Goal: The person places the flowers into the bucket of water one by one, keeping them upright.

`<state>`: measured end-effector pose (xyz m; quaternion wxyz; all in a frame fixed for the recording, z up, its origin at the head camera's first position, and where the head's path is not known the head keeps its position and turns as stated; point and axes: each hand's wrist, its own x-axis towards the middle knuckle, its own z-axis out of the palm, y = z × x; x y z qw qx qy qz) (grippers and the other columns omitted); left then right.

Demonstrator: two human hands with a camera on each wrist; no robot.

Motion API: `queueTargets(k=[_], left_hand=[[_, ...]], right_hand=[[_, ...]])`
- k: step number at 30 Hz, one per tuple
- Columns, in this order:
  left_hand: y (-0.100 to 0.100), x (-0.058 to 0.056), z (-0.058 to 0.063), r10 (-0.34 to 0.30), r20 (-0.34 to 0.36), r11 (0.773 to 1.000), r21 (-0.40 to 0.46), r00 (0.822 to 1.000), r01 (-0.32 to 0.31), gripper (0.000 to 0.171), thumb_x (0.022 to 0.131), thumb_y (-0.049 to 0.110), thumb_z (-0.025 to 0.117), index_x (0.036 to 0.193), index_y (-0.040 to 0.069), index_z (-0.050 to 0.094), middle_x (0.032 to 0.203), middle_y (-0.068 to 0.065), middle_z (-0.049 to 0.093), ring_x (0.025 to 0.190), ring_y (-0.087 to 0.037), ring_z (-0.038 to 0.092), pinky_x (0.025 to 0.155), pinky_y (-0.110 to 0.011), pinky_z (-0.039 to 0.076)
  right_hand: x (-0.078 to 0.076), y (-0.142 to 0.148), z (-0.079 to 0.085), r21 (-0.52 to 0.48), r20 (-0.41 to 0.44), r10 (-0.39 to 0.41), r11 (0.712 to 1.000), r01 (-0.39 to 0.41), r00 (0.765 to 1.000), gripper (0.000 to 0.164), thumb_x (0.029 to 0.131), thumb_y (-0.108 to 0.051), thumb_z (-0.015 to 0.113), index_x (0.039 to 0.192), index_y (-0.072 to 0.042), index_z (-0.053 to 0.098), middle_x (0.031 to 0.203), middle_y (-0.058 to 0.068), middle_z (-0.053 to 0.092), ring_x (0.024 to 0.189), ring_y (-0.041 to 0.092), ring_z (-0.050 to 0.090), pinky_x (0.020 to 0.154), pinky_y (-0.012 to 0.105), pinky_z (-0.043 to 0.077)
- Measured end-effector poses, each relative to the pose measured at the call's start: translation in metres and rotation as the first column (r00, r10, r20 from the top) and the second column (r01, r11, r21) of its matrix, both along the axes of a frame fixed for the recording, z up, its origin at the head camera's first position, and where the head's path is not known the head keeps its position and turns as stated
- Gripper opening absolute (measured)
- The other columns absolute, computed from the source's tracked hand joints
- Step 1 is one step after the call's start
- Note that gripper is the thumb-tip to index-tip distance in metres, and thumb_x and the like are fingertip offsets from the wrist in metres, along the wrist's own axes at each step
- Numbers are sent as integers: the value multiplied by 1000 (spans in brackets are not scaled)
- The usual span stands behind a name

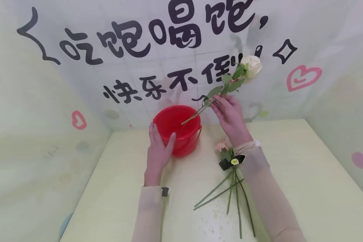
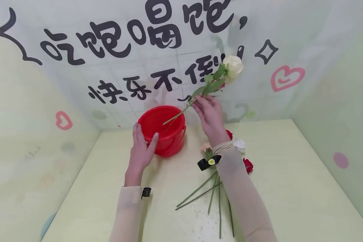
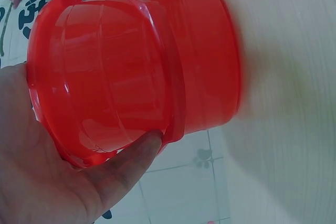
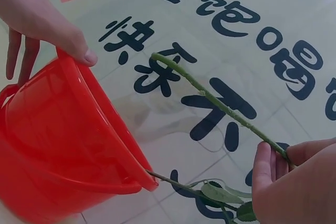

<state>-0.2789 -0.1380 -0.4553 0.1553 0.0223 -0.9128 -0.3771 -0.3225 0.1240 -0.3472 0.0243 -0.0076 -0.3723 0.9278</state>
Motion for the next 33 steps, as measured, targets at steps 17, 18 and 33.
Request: queueTargets(k=[17,18,33], left_hand=[[-1,8,3,-6,10,1000,0,1000,6,108,95,56,70,170,22,0,171,-7,22,127,-38,61,89,-53,62],[-1,8,4,-5,8,1000,-1,1000,5,108,95,56,70,170,22,1,171,-7,22,127,-38,61,89,-53,62],[-2,4,0,-2,-17,1000,-13,1000,2,106,96,54,70,171,21,2,172,-5,20,129,-36,60,90,-53,62]], right_hand=[[-16,-43,-24,147,43,-121,983,114,992,18,102,-2,66,115,-5,54,119,12,63,111,27,68,102,37,57],[-17,-45,-26,157,49,-120,981,111,992,17,102,-2,66,114,-6,54,118,12,63,108,25,69,102,37,56],[-12,-65,-41,299,120,-67,954,29,990,38,102,-6,69,136,0,52,131,18,63,111,26,71,96,33,59]])
